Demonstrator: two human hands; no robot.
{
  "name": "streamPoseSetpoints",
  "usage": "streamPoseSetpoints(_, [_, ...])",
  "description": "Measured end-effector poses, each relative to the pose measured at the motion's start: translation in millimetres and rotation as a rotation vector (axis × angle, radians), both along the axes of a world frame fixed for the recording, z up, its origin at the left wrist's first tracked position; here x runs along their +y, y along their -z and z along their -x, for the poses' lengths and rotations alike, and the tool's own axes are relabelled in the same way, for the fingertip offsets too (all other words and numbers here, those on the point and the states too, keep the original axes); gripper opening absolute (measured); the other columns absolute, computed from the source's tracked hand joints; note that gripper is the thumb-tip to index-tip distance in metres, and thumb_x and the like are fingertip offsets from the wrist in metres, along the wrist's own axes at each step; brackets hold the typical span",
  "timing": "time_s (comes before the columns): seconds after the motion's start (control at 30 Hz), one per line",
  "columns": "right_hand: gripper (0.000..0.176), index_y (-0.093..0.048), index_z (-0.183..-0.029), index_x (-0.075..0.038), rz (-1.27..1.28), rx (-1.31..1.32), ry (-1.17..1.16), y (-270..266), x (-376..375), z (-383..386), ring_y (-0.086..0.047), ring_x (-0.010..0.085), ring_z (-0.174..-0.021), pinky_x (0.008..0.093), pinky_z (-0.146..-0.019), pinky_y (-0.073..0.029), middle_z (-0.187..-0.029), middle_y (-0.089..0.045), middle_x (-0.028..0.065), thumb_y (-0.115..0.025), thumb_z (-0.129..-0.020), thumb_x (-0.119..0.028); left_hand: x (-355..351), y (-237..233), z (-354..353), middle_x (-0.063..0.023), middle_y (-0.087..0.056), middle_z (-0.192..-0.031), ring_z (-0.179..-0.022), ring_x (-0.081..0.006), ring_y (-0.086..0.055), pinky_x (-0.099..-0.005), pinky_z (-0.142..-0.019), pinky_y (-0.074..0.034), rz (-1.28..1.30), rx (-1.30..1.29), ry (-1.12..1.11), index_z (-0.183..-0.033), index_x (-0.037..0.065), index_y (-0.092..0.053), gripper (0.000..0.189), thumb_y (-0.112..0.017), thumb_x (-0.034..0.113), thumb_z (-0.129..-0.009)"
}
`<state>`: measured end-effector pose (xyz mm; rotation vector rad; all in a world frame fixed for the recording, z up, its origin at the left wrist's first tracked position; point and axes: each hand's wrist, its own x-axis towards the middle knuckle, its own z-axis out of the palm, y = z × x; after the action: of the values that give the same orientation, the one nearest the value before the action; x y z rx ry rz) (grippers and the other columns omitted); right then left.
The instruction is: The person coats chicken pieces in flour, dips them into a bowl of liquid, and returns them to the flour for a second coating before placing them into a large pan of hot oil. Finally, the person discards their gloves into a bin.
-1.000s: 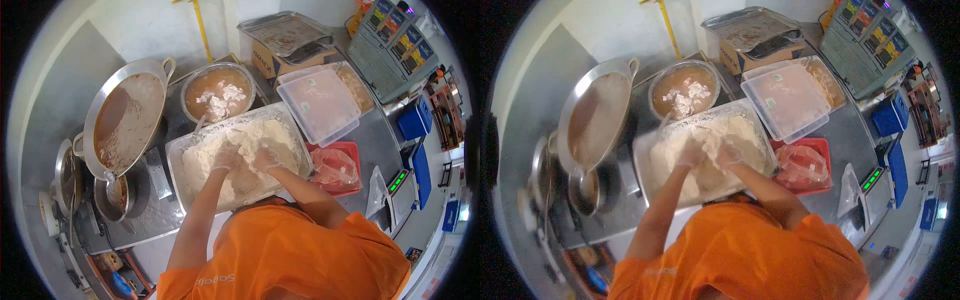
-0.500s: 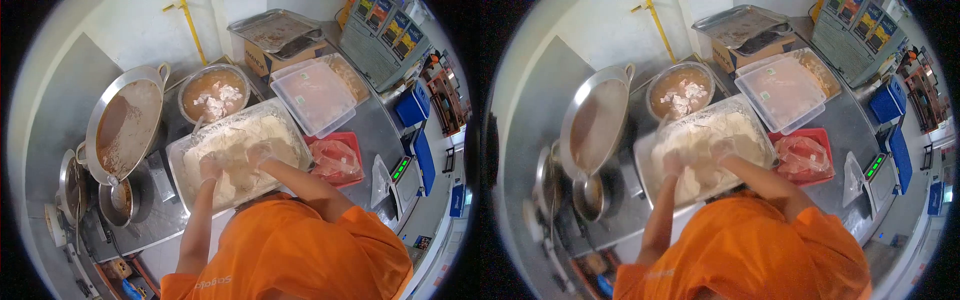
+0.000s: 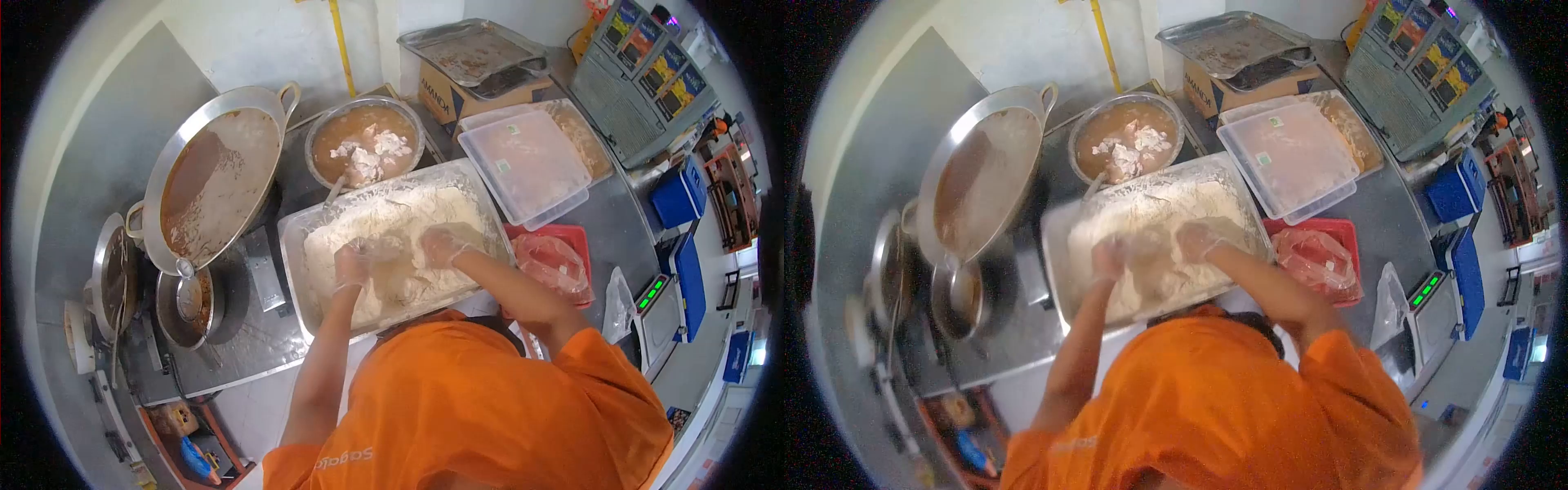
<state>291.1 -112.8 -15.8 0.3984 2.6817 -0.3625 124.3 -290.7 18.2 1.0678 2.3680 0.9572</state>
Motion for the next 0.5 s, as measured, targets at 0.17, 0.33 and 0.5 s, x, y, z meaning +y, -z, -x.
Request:
streamPoseSetpoints(0.17, [0.021,-0.069,-0.081,0.000,-0.025,0.234,-0.096,22.8,-10.3,3.3,-0.068,0.0350,-0.086,0.0430,-0.079,-0.054,-0.086,-0.069,0.0207,-0.068,-0.072,-0.019,14.7,1.2,-2.5,-0.0134,-0.067,-0.067,-0.057,-0.0211,-0.060,-0.0358,-0.057,-0.049,-0.057,-0.024,-0.040,-0.080,0.002,-0.071,0.035,-0.083,0.034,-0.072])
streamPoseSetpoints(0.33, [0.024,-0.069,-0.101,-0.004,0.051,0.077,0.010,-12.2,7.7,-0.4,-0.066,0.0358,-0.098,0.0448,-0.086,-0.051,-0.099,-0.068,0.0200,-0.063,-0.080,-0.013,11.6,2.2,-2.1,-0.0137,-0.067,-0.067,-0.057,-0.0199,-0.060,-0.0360,-0.059,-0.049,-0.030,-0.070,-0.012,-0.080,0.003,-0.071,0.033,-0.082,0.034,-0.074])
streamPoseSetpoints(0.5, [0.021,-0.068,-0.092,-0.001,0.187,0.476,0.171,-11.6,-13.6,20.1,-0.065,0.0387,-0.089,0.0459,-0.080,-0.051,-0.091,-0.066,0.0230,-0.063,-0.079,-0.017,20.1,1.4,-13.0,-0.0164,-0.069,-0.077,-0.068,-0.0251,-0.064,-0.0369,-0.066,-0.051,-0.141,-0.074,0.097,-0.087,0.005,-0.073,0.028,-0.076,0.032,-0.080])
